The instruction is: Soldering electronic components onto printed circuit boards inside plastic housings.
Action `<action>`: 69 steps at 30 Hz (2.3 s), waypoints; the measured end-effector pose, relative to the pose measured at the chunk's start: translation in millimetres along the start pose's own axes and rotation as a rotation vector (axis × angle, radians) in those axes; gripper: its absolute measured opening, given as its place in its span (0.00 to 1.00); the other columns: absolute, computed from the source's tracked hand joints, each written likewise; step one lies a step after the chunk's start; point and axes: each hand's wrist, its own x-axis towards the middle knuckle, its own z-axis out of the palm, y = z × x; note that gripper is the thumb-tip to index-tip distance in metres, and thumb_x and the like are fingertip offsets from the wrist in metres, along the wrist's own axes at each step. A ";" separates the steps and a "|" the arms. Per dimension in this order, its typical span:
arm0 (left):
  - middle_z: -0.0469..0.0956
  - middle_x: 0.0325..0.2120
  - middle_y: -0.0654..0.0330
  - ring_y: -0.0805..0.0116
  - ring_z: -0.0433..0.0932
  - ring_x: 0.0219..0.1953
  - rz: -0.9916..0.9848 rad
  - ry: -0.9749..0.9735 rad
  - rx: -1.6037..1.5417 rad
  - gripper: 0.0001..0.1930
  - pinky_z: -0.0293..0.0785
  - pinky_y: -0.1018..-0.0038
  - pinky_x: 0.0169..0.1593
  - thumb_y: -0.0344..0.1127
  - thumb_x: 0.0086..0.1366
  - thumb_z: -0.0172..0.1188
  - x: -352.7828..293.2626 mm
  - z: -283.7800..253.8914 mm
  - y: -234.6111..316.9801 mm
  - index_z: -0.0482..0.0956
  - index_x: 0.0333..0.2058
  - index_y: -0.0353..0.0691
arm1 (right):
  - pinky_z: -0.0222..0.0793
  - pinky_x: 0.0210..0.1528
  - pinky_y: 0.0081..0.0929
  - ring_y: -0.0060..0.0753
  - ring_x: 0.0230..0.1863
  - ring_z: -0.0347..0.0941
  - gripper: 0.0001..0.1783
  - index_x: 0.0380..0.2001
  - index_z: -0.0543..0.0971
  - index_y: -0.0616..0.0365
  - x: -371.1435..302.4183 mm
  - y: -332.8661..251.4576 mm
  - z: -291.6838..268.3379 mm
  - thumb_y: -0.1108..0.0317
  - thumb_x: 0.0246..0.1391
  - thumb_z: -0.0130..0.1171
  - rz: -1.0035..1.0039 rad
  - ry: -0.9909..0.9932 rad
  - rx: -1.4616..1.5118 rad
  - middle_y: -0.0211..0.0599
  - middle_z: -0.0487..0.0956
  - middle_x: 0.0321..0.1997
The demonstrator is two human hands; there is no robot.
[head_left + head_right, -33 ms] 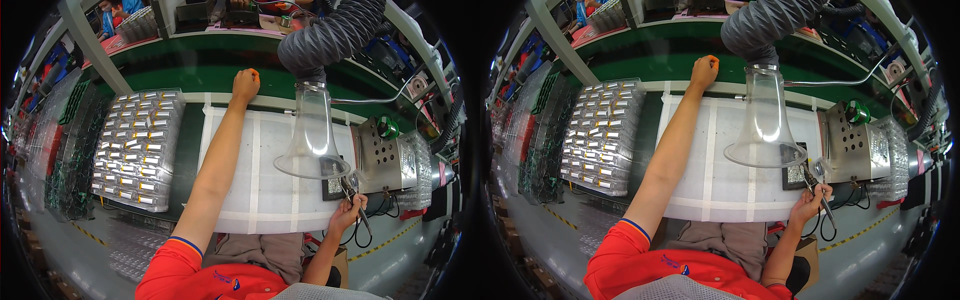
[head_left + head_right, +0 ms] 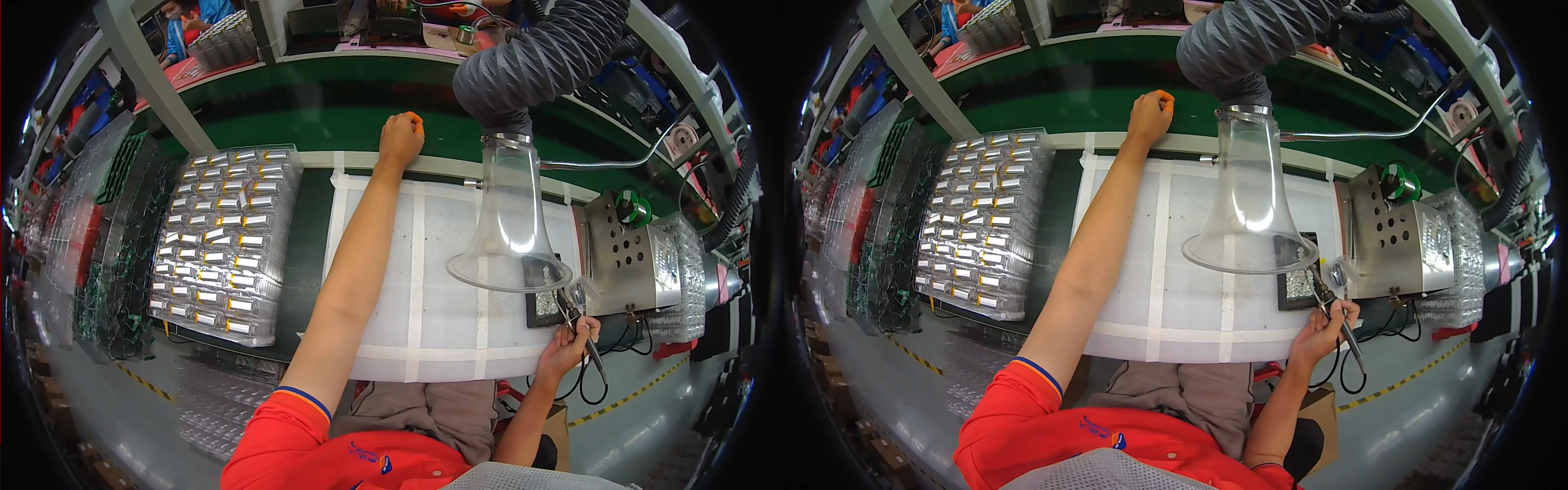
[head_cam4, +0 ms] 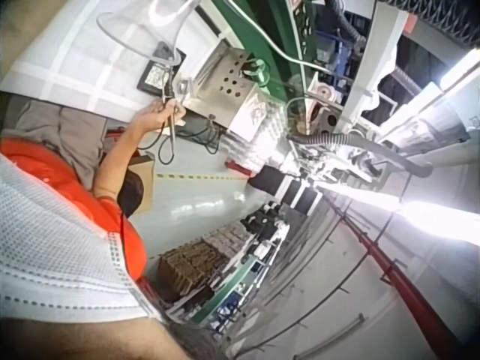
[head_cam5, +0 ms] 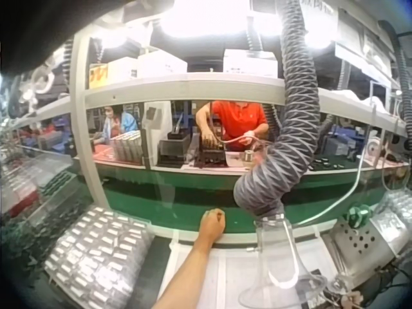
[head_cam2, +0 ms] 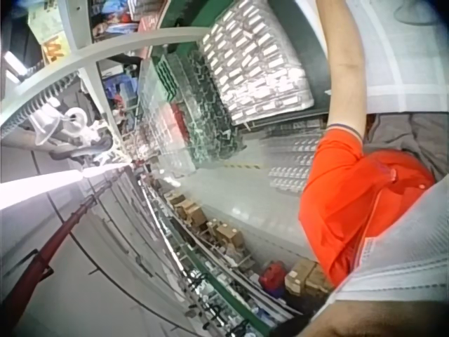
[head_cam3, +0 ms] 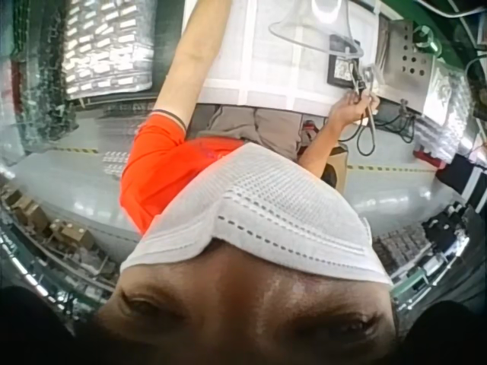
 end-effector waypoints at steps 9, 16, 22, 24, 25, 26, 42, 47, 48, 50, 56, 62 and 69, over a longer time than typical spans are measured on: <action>0.81 0.27 0.53 0.55 0.78 0.36 -0.009 0.001 -0.006 0.07 0.73 0.63 0.43 0.28 0.57 0.57 -0.2 -0.8 0.3 0.82 0.34 0.36 | 0.45 0.17 0.14 0.12 0.16 0.49 0.06 0.30 0.65 0.53 -0.2 -1.1 -0.1 0.70 0.59 0.50 0.020 0.004 -0.029 0.21 0.57 0.19; 0.81 0.26 0.52 0.54 0.77 0.36 0.028 0.037 -0.006 0.07 0.73 0.63 0.44 0.28 0.56 0.57 -1.0 1.1 -1.8 0.82 0.33 0.35 | 0.45 0.17 0.14 0.12 0.16 0.49 0.05 0.30 0.65 0.53 0.2 0.3 -0.3 0.69 0.59 0.50 0.016 0.031 -0.024 0.21 0.56 0.19; 0.81 0.28 0.51 0.52 0.77 0.38 0.004 0.000 -0.011 0.07 0.73 0.61 0.45 0.27 0.56 0.56 -0.2 -0.7 -0.6 0.82 0.32 0.35 | 0.45 0.17 0.13 0.12 0.16 0.49 0.05 0.30 0.66 0.53 0.4 0.8 -0.4 0.69 0.59 0.51 0.003 0.032 -0.030 0.21 0.57 0.19; 0.81 0.31 0.50 0.50 0.76 0.41 -0.011 -0.033 -0.009 0.07 0.73 0.59 0.48 0.27 0.56 0.56 0.0 -1.6 0.0 0.81 0.31 0.36 | 0.45 0.17 0.13 0.11 0.16 0.49 0.05 0.30 0.66 0.53 0.8 1.2 -0.4 0.69 0.59 0.51 -0.001 0.022 -0.026 0.21 0.57 0.19; 0.81 0.31 0.50 0.50 0.76 0.41 -0.014 -0.031 -0.017 0.07 0.73 0.59 0.47 0.27 0.56 0.56 -0.1 -1.8 0.1 0.82 0.31 0.36 | 0.45 0.17 0.13 0.11 0.16 0.49 0.05 0.30 0.66 0.53 0.9 1.3 -0.6 0.69 0.59 0.51 -0.003 0.026 -0.026 0.20 0.57 0.19; 0.81 0.31 0.50 0.50 0.76 0.41 -0.024 -0.034 -0.024 0.07 0.73 0.59 0.47 0.27 0.56 0.56 -0.4 -1.8 0.0 0.82 0.31 0.36 | 0.45 0.17 0.13 0.11 0.16 0.50 0.05 0.30 0.66 0.53 1.0 1.5 -0.8 0.69 0.59 0.51 -0.004 0.029 -0.016 0.20 0.56 0.19; 0.81 0.30 0.51 0.50 0.76 0.40 -0.021 -0.009 -0.004 0.06 0.73 0.59 0.47 0.27 0.55 0.56 -0.6 -1.0 0.0 0.81 0.30 0.37 | 0.45 0.17 0.13 0.11 0.16 0.50 0.06 0.30 0.66 0.53 2.0 2.7 -2.0 0.69 0.60 0.51 -0.002 0.020 -0.020 0.19 0.56 0.18; 0.81 0.30 0.51 0.50 0.76 0.40 -0.032 -0.026 -0.003 0.06 0.73 0.60 0.46 0.27 0.55 0.56 -0.8 -2.4 1.7 0.81 0.30 0.37 | 0.45 0.17 0.13 0.11 0.16 0.50 0.06 0.30 0.66 0.53 1.6 1.7 -1.1 0.69 0.60 0.51 0.013 0.031 -0.010 0.19 0.56 0.18; 0.81 0.30 0.51 0.50 0.76 0.40 -0.027 -0.023 -0.003 0.06 0.73 0.60 0.46 0.27 0.55 0.56 -0.6 -2.5 2.1 0.81 0.30 0.37 | 0.45 0.17 0.13 0.11 0.16 0.50 0.06 0.30 0.66 0.53 1.5 1.5 -1.0 0.69 0.60 0.51 0.009 0.026 -0.020 0.19 0.56 0.18; 0.81 0.29 0.51 0.51 0.76 0.40 -0.031 -0.028 -0.017 0.06 0.73 0.60 0.46 0.27 0.55 0.56 -1.0 -2.9 2.4 0.81 0.30 0.37 | 0.45 0.17 0.13 0.11 0.16 0.49 0.06 0.30 0.66 0.53 1.3 1.3 -0.6 0.69 0.60 0.51 0.003 0.023 -0.022 0.20 0.55 0.18; 0.81 0.29 0.51 0.51 0.77 0.40 -0.034 -0.024 -0.020 0.06 0.73 0.60 0.47 0.26 0.54 0.56 -1.3 -2.8 2.4 0.81 0.30 0.37 | 0.44 0.17 0.13 0.11 0.16 0.49 0.07 0.30 0.65 0.53 1.0 0.4 0.9 0.70 0.59 0.52 0.001 0.015 -0.014 0.20 0.56 0.18; 0.81 0.29 0.51 0.51 0.77 0.40 -0.021 -0.020 -0.013 0.06 0.73 0.60 0.47 0.26 0.54 0.57 -1.8 -2.4 2.1 0.81 0.29 0.37 | 0.44 0.17 0.13 0.11 0.16 0.49 0.06 0.30 0.66 0.53 2.0 1.4 -0.5 0.68 0.59 0.51 0.004 0.025 -0.044 0.20 0.55 0.18; 0.81 0.29 0.51 0.51 0.77 0.39 -0.018 -0.014 -0.023 0.05 0.73 0.59 0.47 0.26 0.54 0.57 -0.7 -1.7 0.8 0.81 0.29 0.37 | 0.44 0.17 0.13 0.11 0.16 0.49 0.06 0.30 0.66 0.52 2.1 1.9 -1.1 0.68 0.59 0.51 0.006 0.035 -0.040 0.20 0.55 0.18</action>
